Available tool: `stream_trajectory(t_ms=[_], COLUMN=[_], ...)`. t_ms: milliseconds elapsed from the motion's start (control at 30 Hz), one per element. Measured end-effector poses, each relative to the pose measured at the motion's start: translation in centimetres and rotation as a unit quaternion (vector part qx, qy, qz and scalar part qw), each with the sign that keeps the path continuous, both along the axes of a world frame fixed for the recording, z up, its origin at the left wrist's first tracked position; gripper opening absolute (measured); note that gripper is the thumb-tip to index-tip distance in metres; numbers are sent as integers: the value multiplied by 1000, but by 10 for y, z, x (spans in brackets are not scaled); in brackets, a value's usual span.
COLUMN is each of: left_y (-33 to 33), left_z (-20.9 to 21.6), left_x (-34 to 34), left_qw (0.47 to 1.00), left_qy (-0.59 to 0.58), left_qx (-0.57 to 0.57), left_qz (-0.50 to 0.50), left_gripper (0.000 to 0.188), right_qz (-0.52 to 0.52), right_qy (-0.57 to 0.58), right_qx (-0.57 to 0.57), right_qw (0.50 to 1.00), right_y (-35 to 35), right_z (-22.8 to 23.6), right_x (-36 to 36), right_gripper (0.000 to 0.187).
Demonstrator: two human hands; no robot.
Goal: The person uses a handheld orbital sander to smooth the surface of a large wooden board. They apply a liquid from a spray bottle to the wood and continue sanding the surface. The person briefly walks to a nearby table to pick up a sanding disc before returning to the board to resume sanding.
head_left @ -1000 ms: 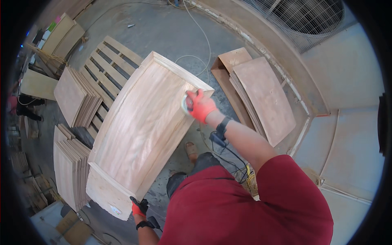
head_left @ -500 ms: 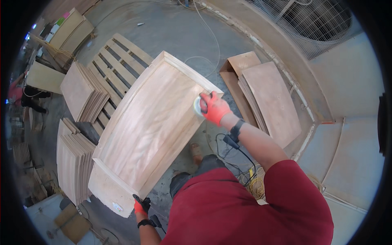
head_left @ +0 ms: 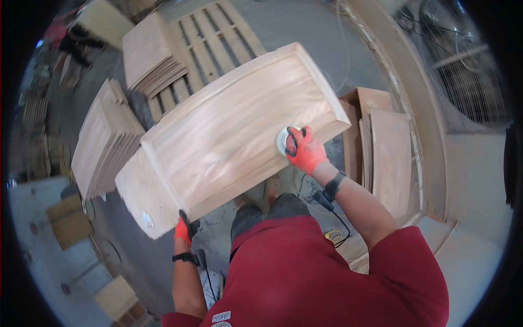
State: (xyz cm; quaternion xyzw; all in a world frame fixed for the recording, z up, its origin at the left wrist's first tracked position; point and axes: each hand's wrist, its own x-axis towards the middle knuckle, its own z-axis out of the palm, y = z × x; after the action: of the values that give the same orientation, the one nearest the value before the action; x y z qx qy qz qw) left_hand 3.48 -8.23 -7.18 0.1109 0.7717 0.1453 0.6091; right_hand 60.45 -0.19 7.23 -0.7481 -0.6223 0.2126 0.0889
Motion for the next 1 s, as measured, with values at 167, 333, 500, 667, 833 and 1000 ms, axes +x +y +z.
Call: stream_trajectory(t_ms=[167, 333, 500, 667, 833, 1000], left_y=[-1, -4, -14, -41, -60, -51], left_z=[-1, 18, 43, 25, 25, -5], left_x=[9, 17, 20, -8, -33, -26], left_qw=[998, 992, 971, 959, 966, 960], left_qy=[3, -73, -182, -222, -205, -245], left_qx=[54, 98, 68, 102, 119, 119], left_qz=[22, 45, 139, 143, 103, 71], left_gripper=[73, 75, 81, 81, 76, 75], right_qz=[138, 266, 350, 383, 280, 126], right_qy=[25, 50, 55, 67, 22, -12], right_qx=[-3, -11, -22, -17, -6, 3], right_qw=[990, 962, 935, 921, 960, 992], right_y=[-5, -3, -7, -10, 6, 23], right_z=[-1, 5, 3, -2, 5, 1], right_x=[-115, -220, -312, -360, -314, -205], right_gripper=[72, 70, 63, 62, 66, 69])
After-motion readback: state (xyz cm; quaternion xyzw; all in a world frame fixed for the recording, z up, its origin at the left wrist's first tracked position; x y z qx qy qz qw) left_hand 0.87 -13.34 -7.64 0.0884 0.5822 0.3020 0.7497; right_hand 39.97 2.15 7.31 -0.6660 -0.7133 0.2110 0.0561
